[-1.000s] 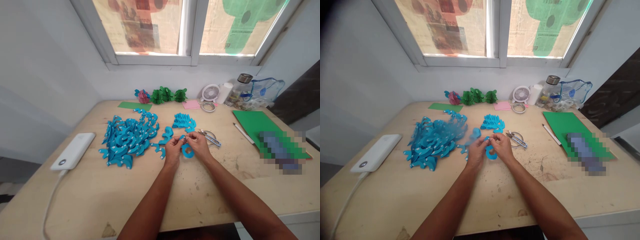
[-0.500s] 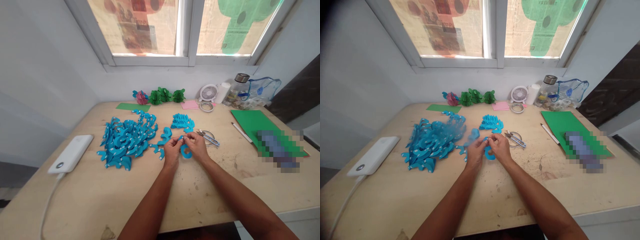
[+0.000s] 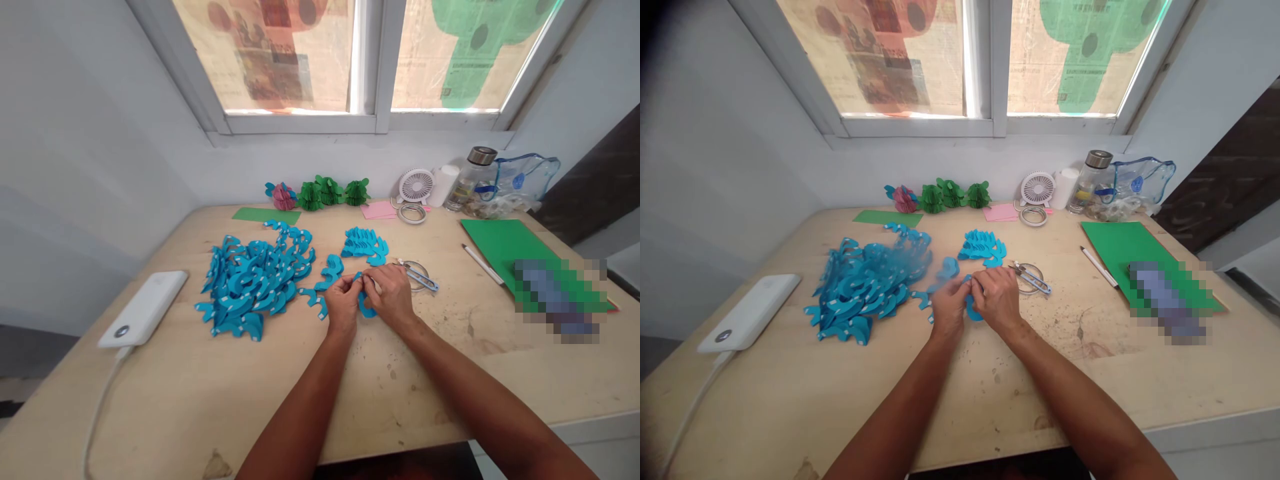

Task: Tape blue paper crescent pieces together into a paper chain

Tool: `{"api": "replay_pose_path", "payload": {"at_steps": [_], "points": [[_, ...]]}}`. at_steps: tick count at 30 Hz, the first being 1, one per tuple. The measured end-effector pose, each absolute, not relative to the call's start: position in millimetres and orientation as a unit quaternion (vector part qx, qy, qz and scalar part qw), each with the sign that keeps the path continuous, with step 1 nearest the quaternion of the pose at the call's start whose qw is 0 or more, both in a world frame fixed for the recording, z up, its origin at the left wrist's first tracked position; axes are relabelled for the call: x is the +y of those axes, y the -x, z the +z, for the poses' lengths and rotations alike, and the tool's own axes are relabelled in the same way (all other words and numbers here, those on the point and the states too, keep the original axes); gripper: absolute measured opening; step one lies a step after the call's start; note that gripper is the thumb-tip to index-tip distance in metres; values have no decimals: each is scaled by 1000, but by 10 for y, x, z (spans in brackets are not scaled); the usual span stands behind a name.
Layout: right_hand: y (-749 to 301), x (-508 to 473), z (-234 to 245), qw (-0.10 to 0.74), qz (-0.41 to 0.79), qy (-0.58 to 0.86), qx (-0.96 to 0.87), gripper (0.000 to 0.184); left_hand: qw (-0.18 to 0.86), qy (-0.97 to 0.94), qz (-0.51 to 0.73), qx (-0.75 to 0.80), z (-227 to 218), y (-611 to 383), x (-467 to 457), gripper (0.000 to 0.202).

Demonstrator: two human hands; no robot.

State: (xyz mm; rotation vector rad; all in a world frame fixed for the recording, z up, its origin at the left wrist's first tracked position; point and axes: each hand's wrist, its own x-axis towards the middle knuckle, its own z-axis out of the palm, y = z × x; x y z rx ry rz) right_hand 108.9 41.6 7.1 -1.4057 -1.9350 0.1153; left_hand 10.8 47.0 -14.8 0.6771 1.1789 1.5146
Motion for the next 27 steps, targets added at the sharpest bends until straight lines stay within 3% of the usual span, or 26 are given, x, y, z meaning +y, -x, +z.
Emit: {"api": "replay_pose_path", "payload": {"at_steps": [15,27], "points": [[-1094,406,95,400,52,566,-719,19,539,-293,634,471,-126,-116,451,14],[-1229,522,114,457,319,521,-647,15,567,-295,612,466,-137,-109,445,17]]}}
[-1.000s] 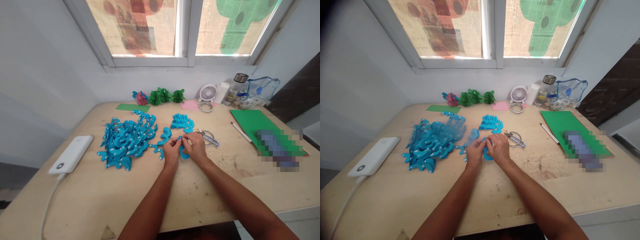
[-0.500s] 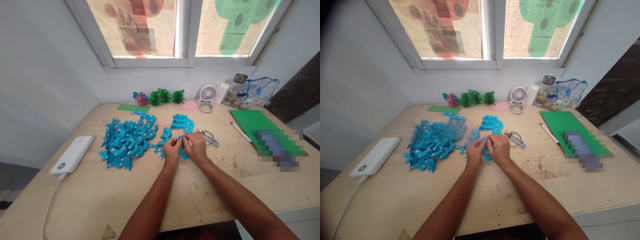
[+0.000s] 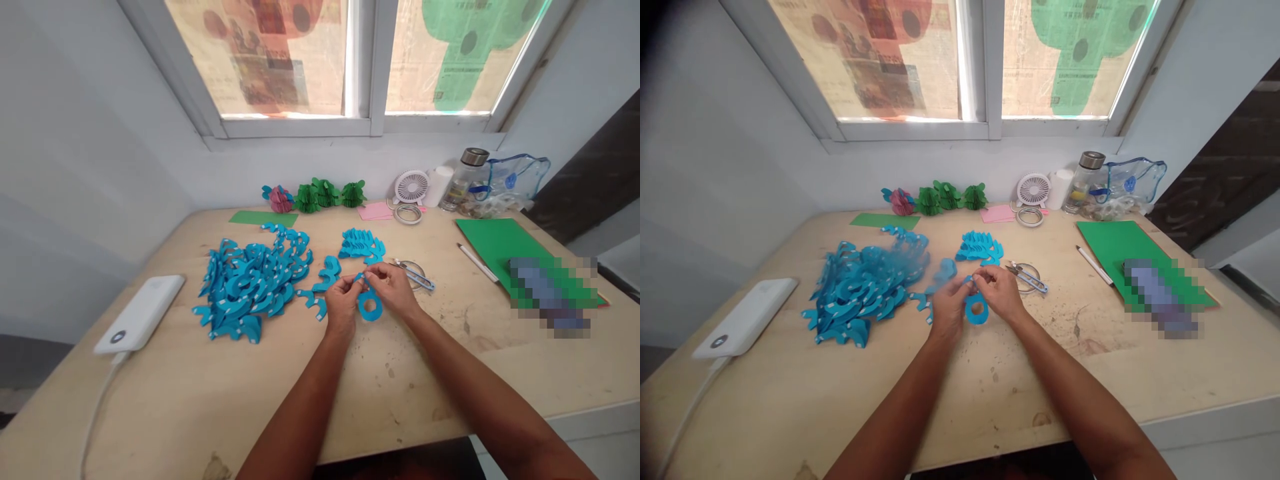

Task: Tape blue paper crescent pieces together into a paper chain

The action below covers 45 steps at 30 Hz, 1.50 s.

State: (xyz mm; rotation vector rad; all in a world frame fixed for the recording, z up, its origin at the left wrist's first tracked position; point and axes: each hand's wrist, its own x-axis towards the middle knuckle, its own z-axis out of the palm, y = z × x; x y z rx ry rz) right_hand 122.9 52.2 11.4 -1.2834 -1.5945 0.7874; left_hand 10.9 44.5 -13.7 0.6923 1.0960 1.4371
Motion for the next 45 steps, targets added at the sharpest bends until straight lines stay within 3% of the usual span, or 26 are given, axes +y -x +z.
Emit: {"api": "replay_pose_path", "payload": {"at_steps": [12,20,27,33,40,45], "points": [[-1231,565,101,493,521,478,-507,21,602,-289,592,452,-80,-97,425,14],[-1244,543,132,489,582,464,-455,24,611,-299,583,444,-68,-97,419,13],[-1242,565,63,491,551,474,-480,21,613,-301,581,443,-75,-93,420,14],[-1266,570,34,456,405,527,-592,16,598,-310,587,450,-75,-96,423,14],[-1272,572,119,472,498,481,-545,27,585,-308,591,462,-83,-95,438,15],[-1299,575,97,458,500,492,-546,19,575,-329,590,462,-112,-91,440,14]]}}
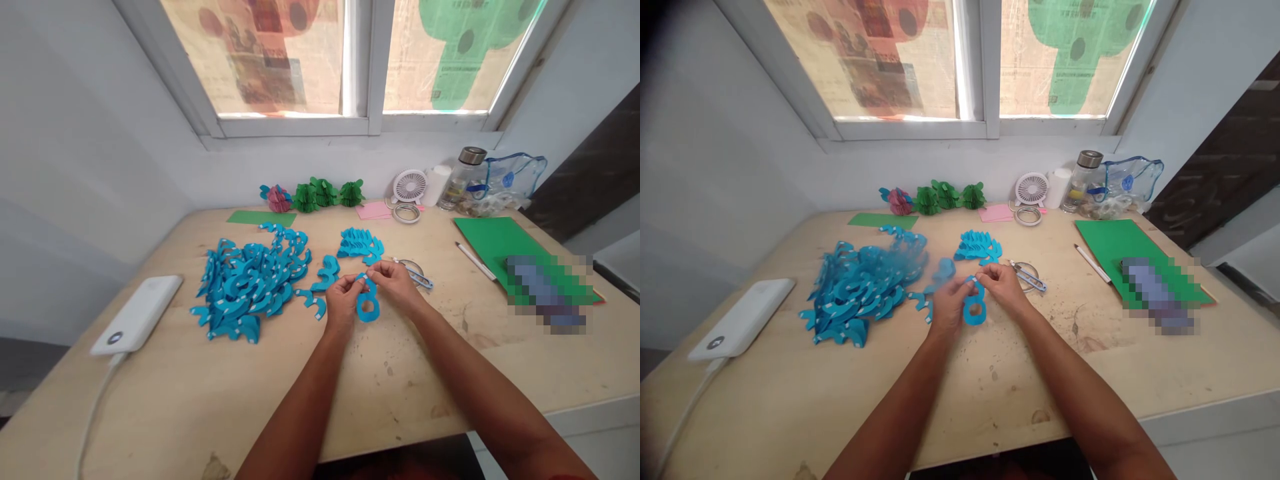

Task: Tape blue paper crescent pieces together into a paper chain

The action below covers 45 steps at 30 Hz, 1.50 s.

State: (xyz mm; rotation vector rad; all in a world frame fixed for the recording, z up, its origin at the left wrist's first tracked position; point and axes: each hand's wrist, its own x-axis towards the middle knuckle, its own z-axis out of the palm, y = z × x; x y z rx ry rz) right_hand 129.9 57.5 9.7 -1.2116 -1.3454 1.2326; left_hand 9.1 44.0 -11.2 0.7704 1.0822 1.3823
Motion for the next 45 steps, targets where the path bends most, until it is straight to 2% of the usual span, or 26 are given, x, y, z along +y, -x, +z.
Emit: {"api": "replay_pose_path", "payload": {"at_steps": [6,13,26,31,34,36,38,40,45], "points": [[-1310,598,27,452,476,508,-558,18,577,-341,590,451,-102,-96,432,18],[-1303,608,23,474,451,530,-539,18,641,-330,537,437,-83,-115,411,30],[-1265,566,82,463,400,551,-568,15,647,-381,500,432,-45,-102,398,26],[-1296,574,115,471,401,535,-576,23,650,-374,489,446,-51,-90,398,24],[-1501,654,124,495,365,548,-566,29,651,-359,494,451,-46,-89,394,24],[-1700,719,108,509,294,604,-538,29,651,-349,500,452,-45,-92,393,25],[-1883,768,74,474,211,669,-533,24,651,-340,504,454,-50,-97,395,27],[-1998,792,31,396,144,723,-547,20,650,-335,508,455,-59,-100,400,27],[-1977,805,-42,223,64,747,-623,24,648,-343,505,455,-74,-100,405,25]]}}
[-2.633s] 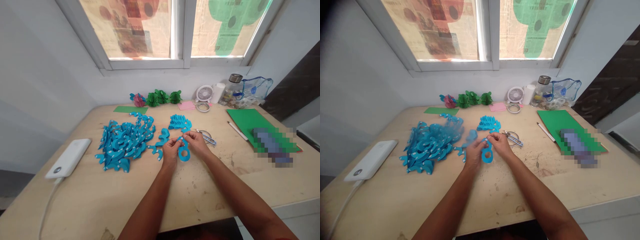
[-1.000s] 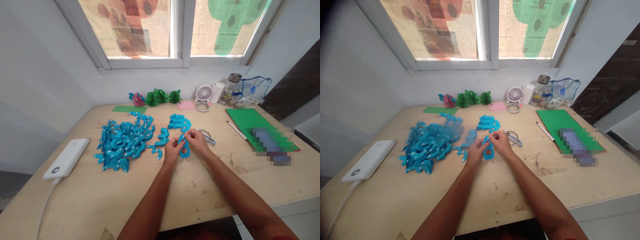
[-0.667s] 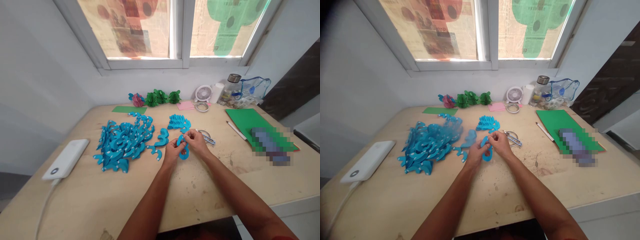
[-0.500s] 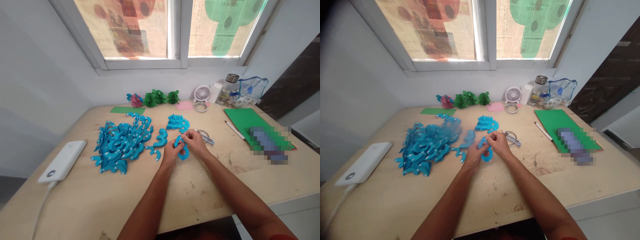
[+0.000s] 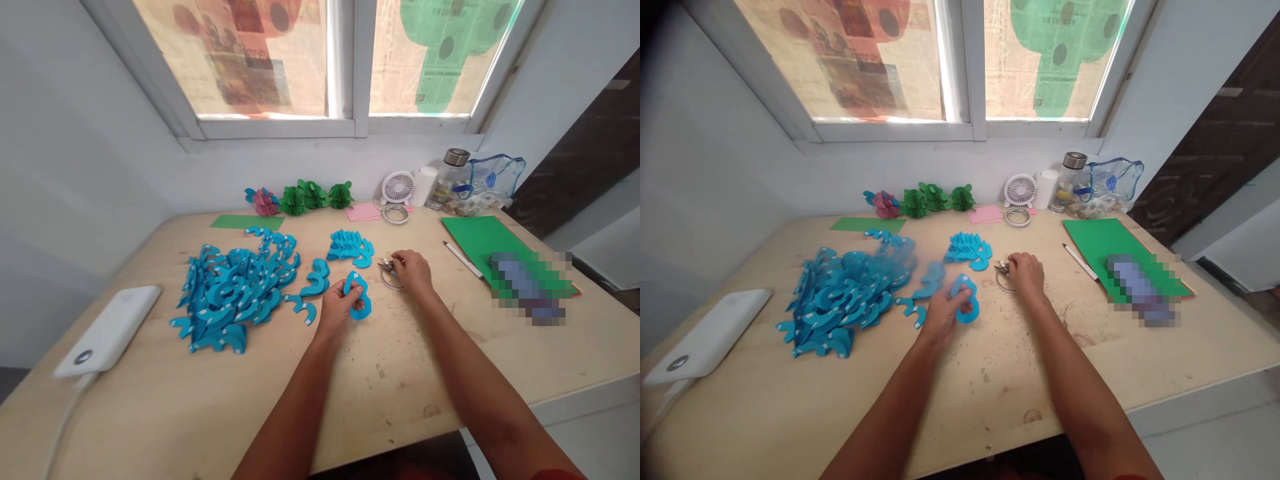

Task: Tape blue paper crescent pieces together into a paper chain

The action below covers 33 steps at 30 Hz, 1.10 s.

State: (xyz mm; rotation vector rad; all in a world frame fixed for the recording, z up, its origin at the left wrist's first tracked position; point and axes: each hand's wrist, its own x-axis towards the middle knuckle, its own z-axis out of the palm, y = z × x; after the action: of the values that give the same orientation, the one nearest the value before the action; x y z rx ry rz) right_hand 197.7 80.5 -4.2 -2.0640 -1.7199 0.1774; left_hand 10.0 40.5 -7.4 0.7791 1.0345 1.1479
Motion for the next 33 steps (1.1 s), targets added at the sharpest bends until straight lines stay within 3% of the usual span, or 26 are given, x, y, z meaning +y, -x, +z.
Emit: {"api": "replay_pose_path", "payload": {"at_steps": [8,33], "points": [[-1837,854,-12,133,18,750,-648,24,644,-362,497,455,-79,-98,400,22],[-1790,908,-128,182,17,783,-594,21,652,-324,526,439,-91,-101,414,20]]}}
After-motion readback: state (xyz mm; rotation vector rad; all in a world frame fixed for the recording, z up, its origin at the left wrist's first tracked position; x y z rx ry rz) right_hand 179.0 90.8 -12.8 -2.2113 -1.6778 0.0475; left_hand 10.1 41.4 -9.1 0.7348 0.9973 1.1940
